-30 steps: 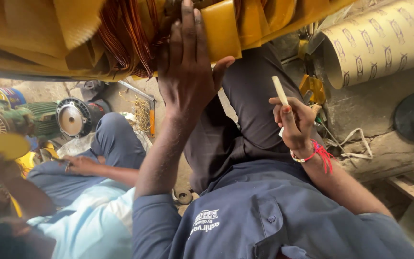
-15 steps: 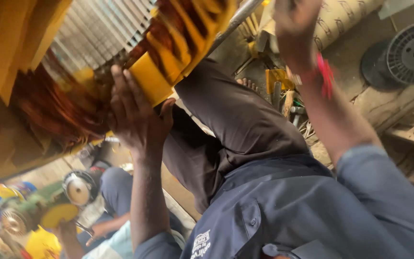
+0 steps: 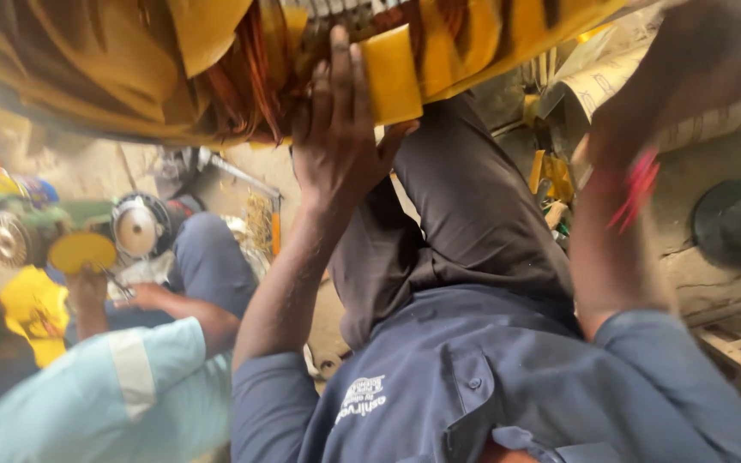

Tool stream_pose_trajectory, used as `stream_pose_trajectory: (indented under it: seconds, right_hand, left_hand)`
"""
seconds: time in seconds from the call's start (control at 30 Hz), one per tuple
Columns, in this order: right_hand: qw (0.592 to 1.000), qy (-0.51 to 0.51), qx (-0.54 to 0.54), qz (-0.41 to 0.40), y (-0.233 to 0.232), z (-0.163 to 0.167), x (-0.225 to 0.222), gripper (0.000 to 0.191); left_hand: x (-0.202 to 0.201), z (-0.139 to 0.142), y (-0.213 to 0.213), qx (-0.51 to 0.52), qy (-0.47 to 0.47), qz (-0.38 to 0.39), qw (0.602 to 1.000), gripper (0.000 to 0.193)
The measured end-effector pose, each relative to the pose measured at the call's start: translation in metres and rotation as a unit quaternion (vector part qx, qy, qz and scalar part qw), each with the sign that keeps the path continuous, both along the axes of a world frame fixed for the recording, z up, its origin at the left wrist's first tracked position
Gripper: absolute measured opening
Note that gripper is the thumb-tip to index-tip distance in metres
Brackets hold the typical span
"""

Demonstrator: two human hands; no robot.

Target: The person is repairing an electric motor stator. They use pliers to adjust copper windings, a saw to cut a metal strip, and a hammer to tap the strip into place. They also use a wooden mallet to press components into the stator slots.

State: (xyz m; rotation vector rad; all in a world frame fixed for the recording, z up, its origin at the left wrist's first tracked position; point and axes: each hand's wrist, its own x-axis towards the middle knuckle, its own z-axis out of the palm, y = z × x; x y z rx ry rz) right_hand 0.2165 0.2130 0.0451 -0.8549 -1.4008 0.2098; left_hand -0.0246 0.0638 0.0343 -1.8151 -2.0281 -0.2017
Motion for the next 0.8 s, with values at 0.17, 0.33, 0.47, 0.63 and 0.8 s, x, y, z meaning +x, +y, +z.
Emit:
stream_pose_trajectory:
  seconds: [0.17, 0.33, 0.47, 0.63, 0.8]
  right_hand:
    - [0.925, -0.147, 0.147, 0.317, -0.057, 0.014, -0.044, 0.012]
    - [0.854, -0.306, 0.167, 0.387, -0.038, 0.019, -0.101, 0.038]
    - [0.850, -0.330, 0.169, 0.374, -0.029, 0.035, -0.126, 0.041]
    - [0.863, -0.343, 0.131, 0.346, -0.039, 0.021, -0.122, 0.041]
    - [0.890, -0.325, 0.060, 0.313, -0.047, 0.001, -0.118, 0.036]
  left_hand:
    - [-0.001, -0.010, -0.002, 0.013, -0.021, -0.009, 1.000, 0.086]
    - [-0.002, -0.023, 0.001, 0.010, -0.081, -0.010, 0.997, 0.061]
    - [-0.006, -0.027, -0.001, 0.020, -0.096, -0.034, 0.995, 0.064]
    - [-0.005, -0.027, -0.002, 0.076, -0.058, -0.056, 0.994, 0.061]
    - [-0.004, -0.027, -0.006, 0.051, -0.067, -0.057, 0.995, 0.059]
